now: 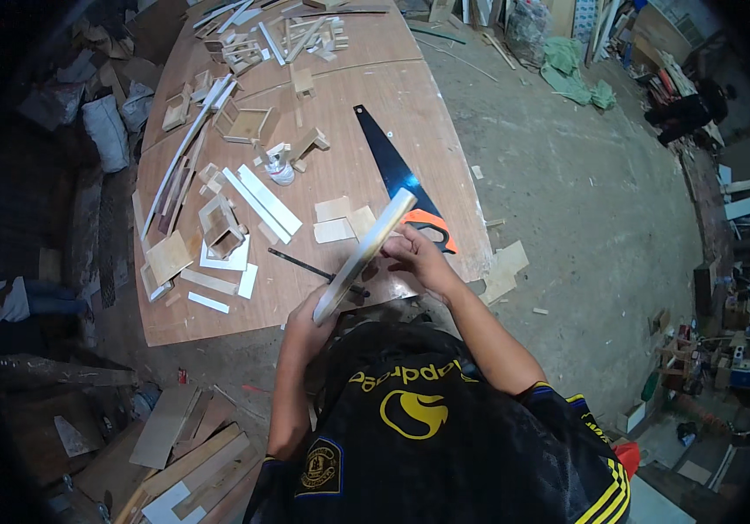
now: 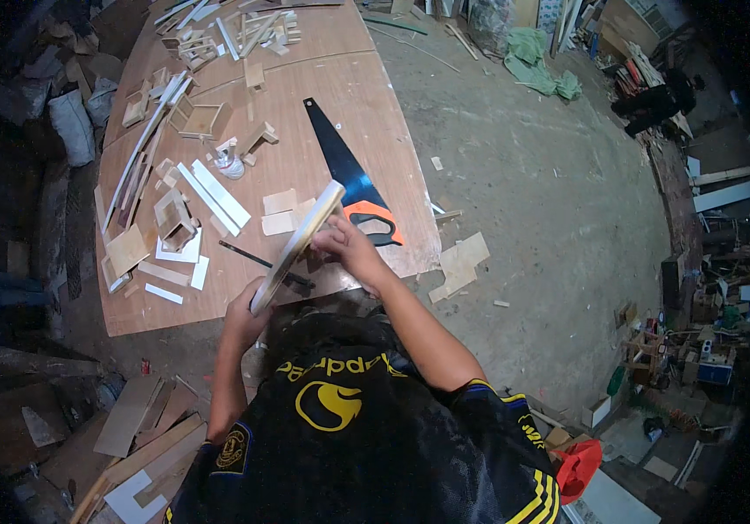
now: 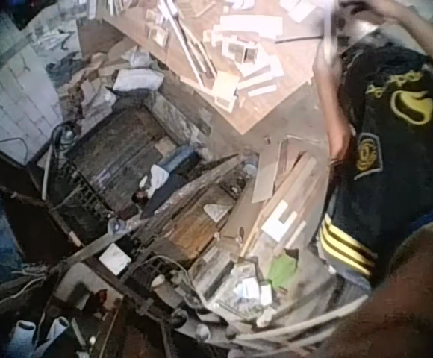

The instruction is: Sawing and sanding small wooden blocks at a workbench.

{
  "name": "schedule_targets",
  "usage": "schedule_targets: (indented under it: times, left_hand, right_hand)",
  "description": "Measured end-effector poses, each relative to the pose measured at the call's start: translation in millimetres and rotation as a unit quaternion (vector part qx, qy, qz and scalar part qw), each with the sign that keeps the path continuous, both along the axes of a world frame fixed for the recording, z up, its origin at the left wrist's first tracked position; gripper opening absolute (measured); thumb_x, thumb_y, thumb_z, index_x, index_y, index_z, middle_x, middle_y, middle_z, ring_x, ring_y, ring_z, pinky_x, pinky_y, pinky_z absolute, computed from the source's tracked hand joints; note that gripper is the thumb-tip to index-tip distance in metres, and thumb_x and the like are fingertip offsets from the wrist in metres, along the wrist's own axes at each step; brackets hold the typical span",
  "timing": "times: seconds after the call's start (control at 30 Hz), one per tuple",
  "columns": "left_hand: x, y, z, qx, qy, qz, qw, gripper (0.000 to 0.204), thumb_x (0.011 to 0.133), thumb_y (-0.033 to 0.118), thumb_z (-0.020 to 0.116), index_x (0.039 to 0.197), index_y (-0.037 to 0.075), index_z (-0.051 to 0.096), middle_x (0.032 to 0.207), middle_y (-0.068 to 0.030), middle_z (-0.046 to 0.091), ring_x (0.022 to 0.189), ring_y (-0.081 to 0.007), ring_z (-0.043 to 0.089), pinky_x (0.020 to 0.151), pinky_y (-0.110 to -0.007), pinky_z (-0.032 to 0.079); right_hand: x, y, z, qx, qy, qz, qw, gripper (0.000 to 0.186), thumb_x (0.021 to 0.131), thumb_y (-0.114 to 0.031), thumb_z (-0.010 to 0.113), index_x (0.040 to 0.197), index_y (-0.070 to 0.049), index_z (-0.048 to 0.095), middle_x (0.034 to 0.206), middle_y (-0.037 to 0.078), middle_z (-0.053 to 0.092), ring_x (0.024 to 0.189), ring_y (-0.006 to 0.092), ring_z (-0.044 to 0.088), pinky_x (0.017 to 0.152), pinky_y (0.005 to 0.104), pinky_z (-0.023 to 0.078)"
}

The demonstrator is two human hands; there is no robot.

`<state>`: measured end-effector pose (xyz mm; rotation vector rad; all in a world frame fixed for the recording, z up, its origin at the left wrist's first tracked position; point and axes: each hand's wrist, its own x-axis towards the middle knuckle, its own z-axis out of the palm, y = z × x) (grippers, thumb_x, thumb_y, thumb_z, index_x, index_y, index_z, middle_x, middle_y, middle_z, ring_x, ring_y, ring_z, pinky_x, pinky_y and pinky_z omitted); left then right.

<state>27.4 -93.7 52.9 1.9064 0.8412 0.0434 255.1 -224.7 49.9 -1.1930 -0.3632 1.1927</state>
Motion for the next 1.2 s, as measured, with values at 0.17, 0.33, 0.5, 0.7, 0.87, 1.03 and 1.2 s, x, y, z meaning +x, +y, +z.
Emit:
schedule_targets:
  times: [0.17,0.33,0.5,0.7,0.87,1.03,1.2]
  left_hand:
    - [22.6,-18.6,4.9,0.079,-0.011,-0.075,0.994,0.049,0.08,0.014,0.071,0.127,0.011,0.057,0.113,-0.019,0.065,0.104,-0.0356,0.063,0.086,-0.038,0.05]
    - [32.9,-24.9,9.9,0.01,-0.016,-0.107,0.994,0.045,0.078,0.016,0.074,0.121,0.006,0.06,0.107,-0.0168,0.068,0.098,-0.0277,0.066,0.086,-0.035,0.049]
    - [37.6,-19.6,1.3,0.008,-0.049,-0.082,0.995,0.041,0.078,0.015,0.076,0.114,0.001,0.064,0.104,-0.0123,0.069,0.095,-0.0186,0.065,0.085,-0.031,0.049]
    - [48.5,-30.1,-28.3,-0.246,-0.281,0.071,0.925,0.03,0.087,0.004,0.068,0.115,0.003,0.054,0.106,-0.0071,0.065,0.095,-0.0149,0.062,0.085,-0.031,0.051]
    - [97.5,-69.7,0.7,-0.48,-0.39,0.172,0.767,0.03,0.096,0.013,0.058,0.121,0.006,0.043,0.109,-0.0118,0.064,0.102,-0.0263,0.064,0.092,-0.042,0.05]
    - [109.5,-48.4,-16.8,-0.471,-0.377,0.251,0.757,0.026,0.102,0.027,0.045,0.118,0.007,0.042,0.111,-0.0141,0.061,0.102,-0.027,0.064,0.088,-0.042,0.051]
    - [85.4,39.3,22.8,-0.209,-0.41,0.415,0.785,0.029,0.102,0.026,0.045,0.12,0.005,0.035,0.087,-0.0063,0.054,0.064,-0.0118,0.051,0.046,-0.027,0.043]
  right_hand:
    - [13.7,-36.5,3.0,-0.022,0.001,-0.046,0.999,0.035,0.09,-0.03,0.067,0.115,-0.007,0.055,0.1,0.0,0.065,0.09,0.0092,0.059,0.077,0.0251,0.044]
    - [19.9,-71.8,4.6,-0.032,0.002,-0.121,0.992,0.03,0.092,-0.027,0.065,0.112,-0.006,0.059,0.099,0.003,0.066,0.087,0.0105,0.061,0.076,0.0256,0.045]
    - [33.2,-119.4,-21.5,-0.055,0.009,-0.208,0.977,0.031,0.094,-0.028,0.061,0.114,-0.004,0.059,0.099,0.005,0.067,0.087,0.0119,0.064,0.074,0.0279,0.051]
    - [28.8,-145.2,-19.1,-0.021,0.132,-0.258,0.957,0.03,0.097,-0.032,0.057,0.111,-0.005,0.056,0.103,0.006,0.067,0.09,0.0143,0.065,0.075,0.0281,0.052]
    - [15.4,-144.8,-43.6,0.045,0.235,-0.208,0.948,0.028,0.097,-0.033,0.057,0.11,-0.009,0.057,0.102,0.004,0.067,0.09,0.0174,0.066,0.074,0.0341,0.053]
    - [-7.2,-122.5,-29.2,0.005,0.22,-0.139,0.965,0.028,0.097,-0.03,0.058,0.116,-0.01,0.059,0.11,0.004,0.067,0.095,0.0156,0.065,0.078,0.0327,0.052]
    - [-11.9,-119.4,-34.4,-0.158,-0.013,0.002,0.987,0.039,0.095,-0.025,0.06,0.13,-0.008,0.055,0.115,0.0,0.067,0.096,0.0066,0.061,0.075,0.0238,0.047]
